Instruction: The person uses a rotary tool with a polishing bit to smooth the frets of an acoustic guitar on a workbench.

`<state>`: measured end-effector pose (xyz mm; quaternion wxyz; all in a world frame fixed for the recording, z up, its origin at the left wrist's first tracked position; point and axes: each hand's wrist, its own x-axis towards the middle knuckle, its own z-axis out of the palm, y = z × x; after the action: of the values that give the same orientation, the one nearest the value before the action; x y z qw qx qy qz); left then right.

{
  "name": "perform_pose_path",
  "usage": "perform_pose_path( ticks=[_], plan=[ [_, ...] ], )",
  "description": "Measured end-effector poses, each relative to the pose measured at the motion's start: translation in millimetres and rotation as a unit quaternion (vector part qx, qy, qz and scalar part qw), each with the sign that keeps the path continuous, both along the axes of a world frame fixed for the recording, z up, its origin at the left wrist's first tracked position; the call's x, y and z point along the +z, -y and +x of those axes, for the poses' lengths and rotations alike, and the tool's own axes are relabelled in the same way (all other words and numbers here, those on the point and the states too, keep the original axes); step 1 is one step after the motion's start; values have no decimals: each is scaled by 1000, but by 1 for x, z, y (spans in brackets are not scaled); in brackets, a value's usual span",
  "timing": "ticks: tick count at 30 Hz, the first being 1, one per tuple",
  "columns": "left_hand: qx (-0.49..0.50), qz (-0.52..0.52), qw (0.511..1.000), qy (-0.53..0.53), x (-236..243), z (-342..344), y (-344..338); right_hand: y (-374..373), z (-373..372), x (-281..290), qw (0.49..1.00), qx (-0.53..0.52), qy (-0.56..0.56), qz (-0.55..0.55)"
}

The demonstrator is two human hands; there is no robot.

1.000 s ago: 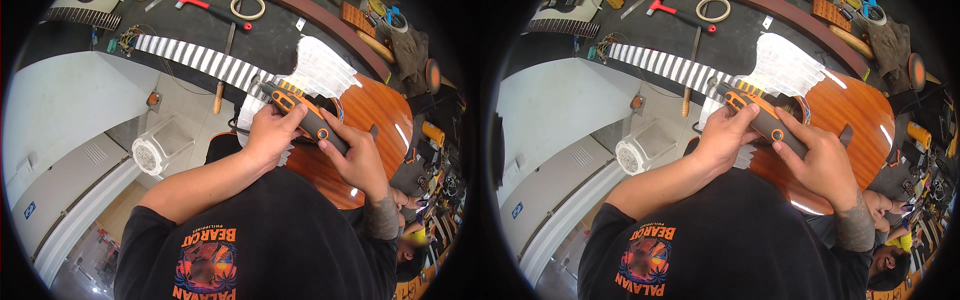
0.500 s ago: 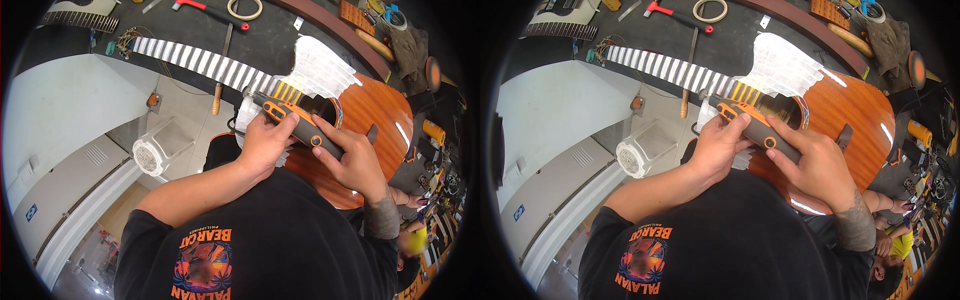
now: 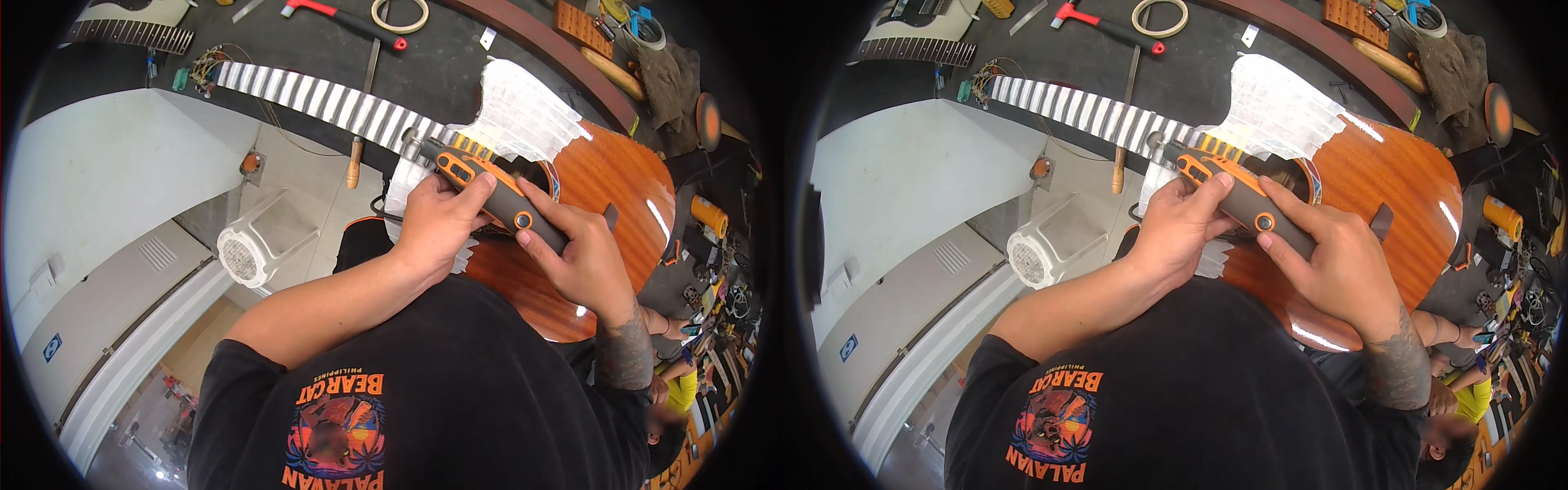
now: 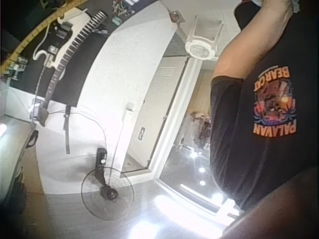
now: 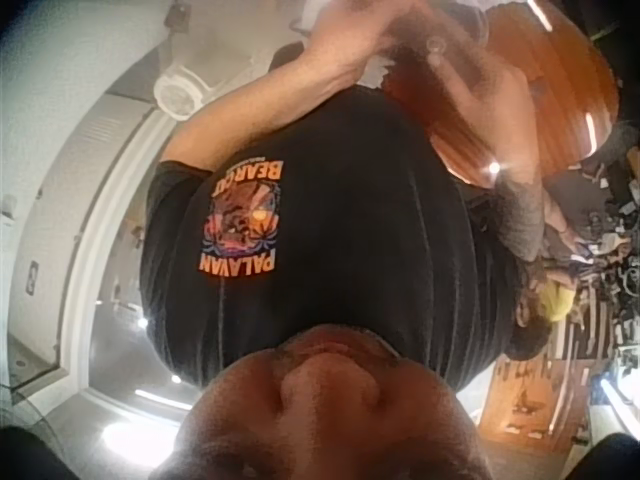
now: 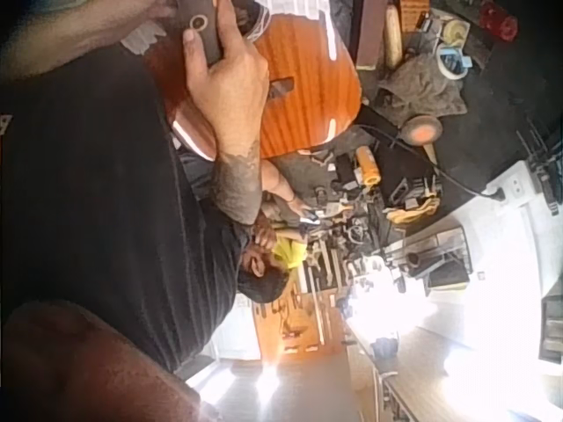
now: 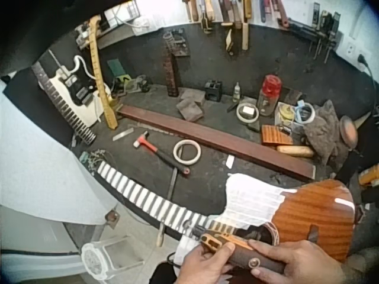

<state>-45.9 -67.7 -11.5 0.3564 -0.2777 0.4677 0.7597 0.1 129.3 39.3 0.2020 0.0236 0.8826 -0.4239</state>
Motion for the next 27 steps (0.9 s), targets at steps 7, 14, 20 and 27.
perform_pose_path(
  ticks=[7,14,20,27],
  plan=[
    [-37,-2,999,-5,2,-4,-1,-2,-2,-2,1000,-3,-6,0],
    [-48,-14,999,-3,2,-9,-3,-4,-4,-4,1000,-17,-3,-17],
    [-60,-16,998,0,-6,-12,-4,-5,-8,-1,999,-24,20,-30],
    [-61,-19,998,1,-3,-15,-7,-5,-11,0,999,-26,12,-36]
  ],
)
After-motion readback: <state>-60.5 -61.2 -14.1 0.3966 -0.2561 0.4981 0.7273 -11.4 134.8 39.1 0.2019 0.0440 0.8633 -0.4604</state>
